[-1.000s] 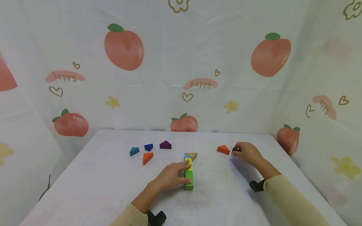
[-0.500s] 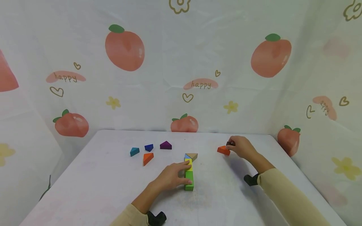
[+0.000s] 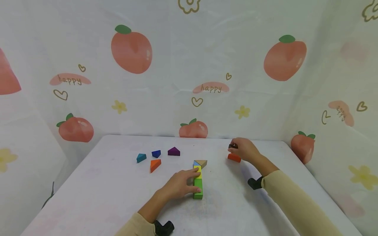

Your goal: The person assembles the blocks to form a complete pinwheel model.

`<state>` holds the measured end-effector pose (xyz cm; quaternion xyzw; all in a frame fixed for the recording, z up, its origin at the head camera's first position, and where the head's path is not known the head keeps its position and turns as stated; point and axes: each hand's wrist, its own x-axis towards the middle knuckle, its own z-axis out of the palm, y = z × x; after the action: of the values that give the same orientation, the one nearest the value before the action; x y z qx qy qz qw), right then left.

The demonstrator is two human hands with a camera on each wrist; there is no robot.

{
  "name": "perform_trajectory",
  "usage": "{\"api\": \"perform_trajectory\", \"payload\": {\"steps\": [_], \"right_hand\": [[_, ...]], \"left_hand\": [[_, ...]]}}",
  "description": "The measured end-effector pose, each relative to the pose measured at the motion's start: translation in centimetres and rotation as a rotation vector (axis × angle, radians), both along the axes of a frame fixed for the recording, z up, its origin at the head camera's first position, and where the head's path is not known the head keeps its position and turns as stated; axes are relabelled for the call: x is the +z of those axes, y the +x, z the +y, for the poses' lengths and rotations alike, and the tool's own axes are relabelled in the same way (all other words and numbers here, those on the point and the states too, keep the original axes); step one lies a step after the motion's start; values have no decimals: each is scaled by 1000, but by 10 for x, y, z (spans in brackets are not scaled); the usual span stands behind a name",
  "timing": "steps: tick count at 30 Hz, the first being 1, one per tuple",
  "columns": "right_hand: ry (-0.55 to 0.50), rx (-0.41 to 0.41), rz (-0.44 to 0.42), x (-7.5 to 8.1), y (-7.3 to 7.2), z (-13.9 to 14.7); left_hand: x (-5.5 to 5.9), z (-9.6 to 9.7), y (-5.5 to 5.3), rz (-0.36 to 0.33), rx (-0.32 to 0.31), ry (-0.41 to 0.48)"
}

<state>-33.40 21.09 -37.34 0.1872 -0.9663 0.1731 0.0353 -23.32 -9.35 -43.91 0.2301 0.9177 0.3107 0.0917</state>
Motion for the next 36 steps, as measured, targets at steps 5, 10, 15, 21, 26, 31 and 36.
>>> {"api": "perform_trajectory", "payload": {"steps": [5,10,15,21,26,31,36], "right_hand": [[5,19,16,-1,-6,-11],[-12,47,48,-5,-10,-20],[-34,117,107,-10,-13,-30],[-7,138,125,-13,-14,-41],[-7,132,117,-19,-17,-52],[-9,122,97,-26,-20,-60],[-1,116,80,-33,-24,-68]], "left_hand": [[-1,0,-1,-7,8,-4],[-1,1,-1,-8,13,-4],[1,2,0,-6,16,-6],[1,1,-2,-1,14,-13],[0,1,-1,-8,11,-8],[0,1,-1,-7,12,-6],[-1,1,-1,-7,17,-14]]}}
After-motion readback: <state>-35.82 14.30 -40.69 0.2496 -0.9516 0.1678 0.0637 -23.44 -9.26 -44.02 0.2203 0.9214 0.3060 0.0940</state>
